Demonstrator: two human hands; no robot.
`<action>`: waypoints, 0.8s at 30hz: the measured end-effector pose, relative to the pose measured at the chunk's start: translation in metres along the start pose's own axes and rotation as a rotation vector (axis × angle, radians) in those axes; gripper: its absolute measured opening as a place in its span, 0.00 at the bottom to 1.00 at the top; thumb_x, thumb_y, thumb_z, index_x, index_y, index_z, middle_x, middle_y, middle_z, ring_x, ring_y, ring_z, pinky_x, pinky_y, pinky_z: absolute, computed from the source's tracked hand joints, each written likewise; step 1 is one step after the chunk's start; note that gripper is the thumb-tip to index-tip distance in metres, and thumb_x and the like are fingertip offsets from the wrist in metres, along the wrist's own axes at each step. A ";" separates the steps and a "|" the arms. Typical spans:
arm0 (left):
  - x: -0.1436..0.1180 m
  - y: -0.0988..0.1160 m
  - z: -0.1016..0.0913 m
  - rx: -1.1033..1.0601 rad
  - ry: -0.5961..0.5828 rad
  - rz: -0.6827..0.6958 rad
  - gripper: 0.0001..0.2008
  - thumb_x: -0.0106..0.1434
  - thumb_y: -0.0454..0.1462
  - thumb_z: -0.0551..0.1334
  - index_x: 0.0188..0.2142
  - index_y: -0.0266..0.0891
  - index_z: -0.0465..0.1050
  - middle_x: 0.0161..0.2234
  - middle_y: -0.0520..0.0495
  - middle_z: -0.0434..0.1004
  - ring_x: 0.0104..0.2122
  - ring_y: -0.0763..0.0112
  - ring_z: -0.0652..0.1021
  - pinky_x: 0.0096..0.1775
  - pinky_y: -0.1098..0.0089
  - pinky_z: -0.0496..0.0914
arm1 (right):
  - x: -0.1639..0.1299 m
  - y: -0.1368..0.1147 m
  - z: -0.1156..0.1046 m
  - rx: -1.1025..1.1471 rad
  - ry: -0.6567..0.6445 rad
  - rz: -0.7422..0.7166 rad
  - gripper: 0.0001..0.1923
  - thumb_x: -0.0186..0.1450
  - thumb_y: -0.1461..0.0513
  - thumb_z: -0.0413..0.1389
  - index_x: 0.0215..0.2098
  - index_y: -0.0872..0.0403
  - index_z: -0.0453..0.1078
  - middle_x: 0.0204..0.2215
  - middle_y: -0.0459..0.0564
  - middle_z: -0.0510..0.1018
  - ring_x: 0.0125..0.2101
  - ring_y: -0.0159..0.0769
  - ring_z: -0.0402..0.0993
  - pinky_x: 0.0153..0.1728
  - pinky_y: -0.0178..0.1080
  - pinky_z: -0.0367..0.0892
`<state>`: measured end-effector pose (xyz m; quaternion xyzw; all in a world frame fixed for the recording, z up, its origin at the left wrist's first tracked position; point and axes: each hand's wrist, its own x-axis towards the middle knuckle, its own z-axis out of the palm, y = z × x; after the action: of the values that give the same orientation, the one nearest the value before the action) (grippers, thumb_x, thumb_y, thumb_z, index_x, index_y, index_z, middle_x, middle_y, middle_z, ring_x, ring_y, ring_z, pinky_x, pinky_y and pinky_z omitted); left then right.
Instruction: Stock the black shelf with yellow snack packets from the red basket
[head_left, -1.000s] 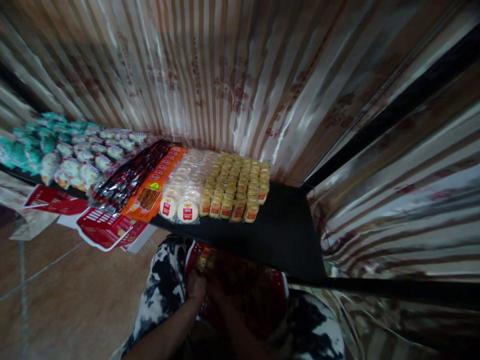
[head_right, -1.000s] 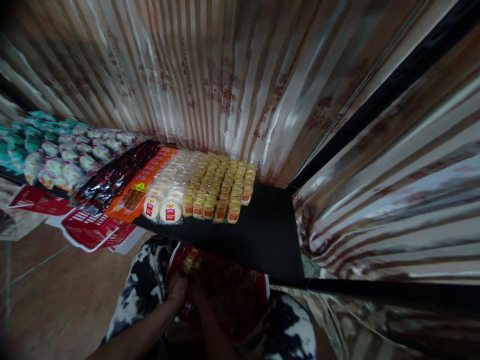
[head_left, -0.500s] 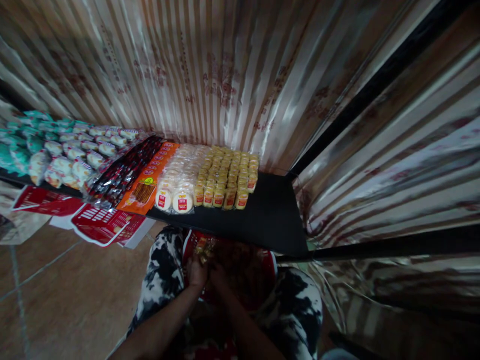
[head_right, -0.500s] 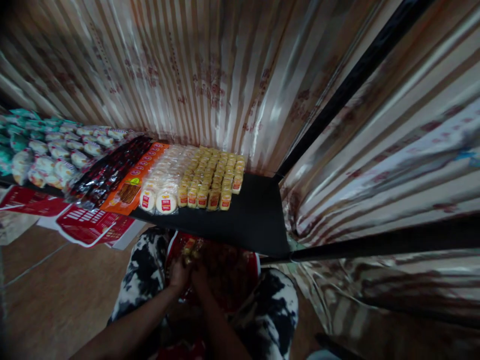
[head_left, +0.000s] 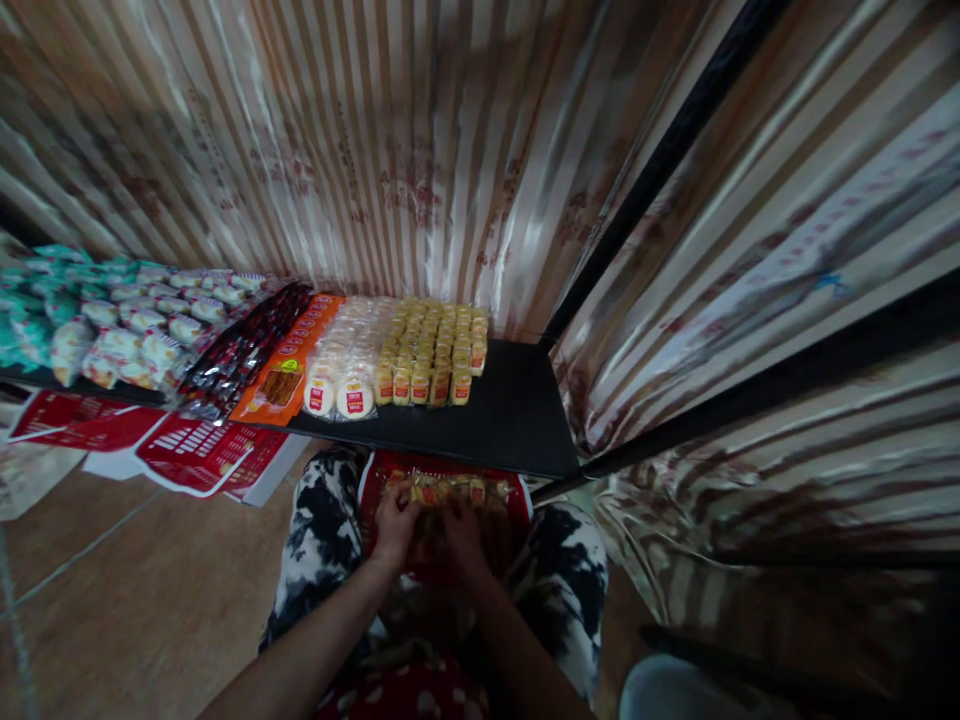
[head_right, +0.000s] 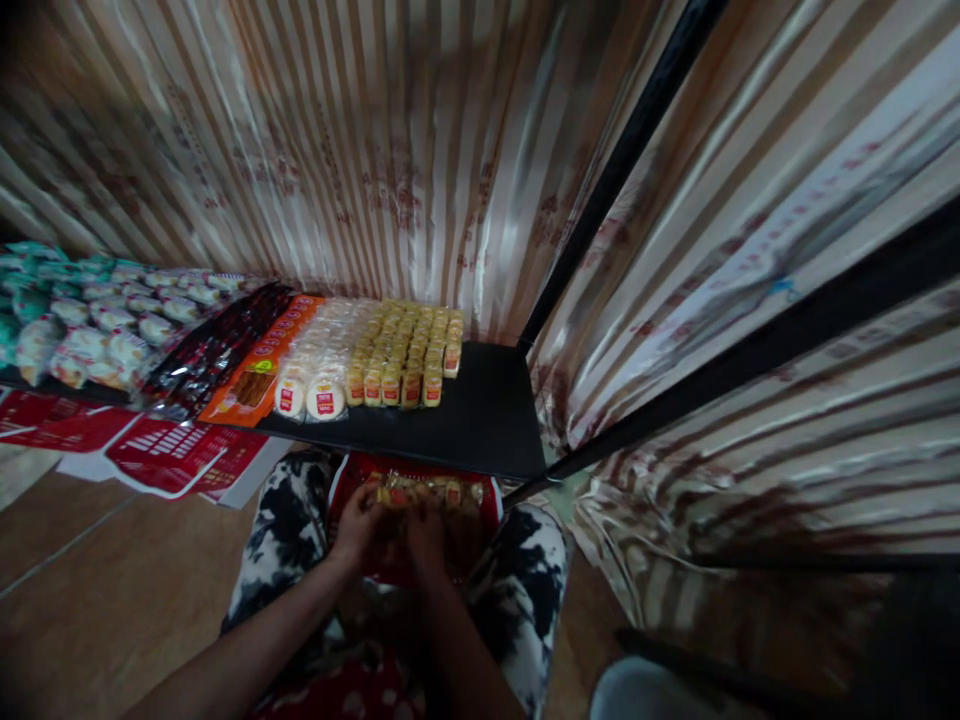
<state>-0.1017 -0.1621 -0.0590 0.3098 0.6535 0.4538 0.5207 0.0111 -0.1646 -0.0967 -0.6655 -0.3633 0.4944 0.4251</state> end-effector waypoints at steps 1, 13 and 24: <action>-0.004 0.004 0.001 -0.103 -0.052 -0.014 0.19 0.48 0.33 0.57 0.42 0.37 0.66 0.37 0.46 0.76 0.36 0.68 0.77 0.39 0.69 0.71 | -0.003 -0.007 -0.003 0.057 0.002 0.023 0.21 0.52 0.52 0.54 0.39 0.56 0.71 0.41 0.56 0.77 0.44 0.45 0.72 0.45 0.45 0.65; -0.035 0.058 0.010 -0.232 -0.244 0.003 0.20 0.43 0.33 0.61 0.40 0.39 0.67 0.35 0.47 0.76 0.34 0.69 0.77 0.35 0.72 0.70 | -0.006 -0.064 -0.041 0.376 0.015 -0.013 0.29 0.47 0.53 0.61 0.45 0.55 0.67 0.42 0.55 0.75 0.39 0.40 0.74 0.37 0.39 0.70; -0.038 0.074 0.045 -0.240 -0.254 0.035 0.14 0.45 0.37 0.63 0.33 0.37 0.67 0.27 0.51 0.73 0.27 0.75 0.74 0.31 0.74 0.69 | 0.009 -0.116 -0.067 0.442 -0.018 -0.151 0.30 0.47 0.56 0.63 0.46 0.56 0.65 0.43 0.55 0.75 0.41 0.39 0.73 0.43 0.40 0.68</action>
<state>-0.0535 -0.1536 0.0220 0.3115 0.5183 0.4947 0.6242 0.0703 -0.1270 0.0180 -0.5227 -0.2989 0.5345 0.5931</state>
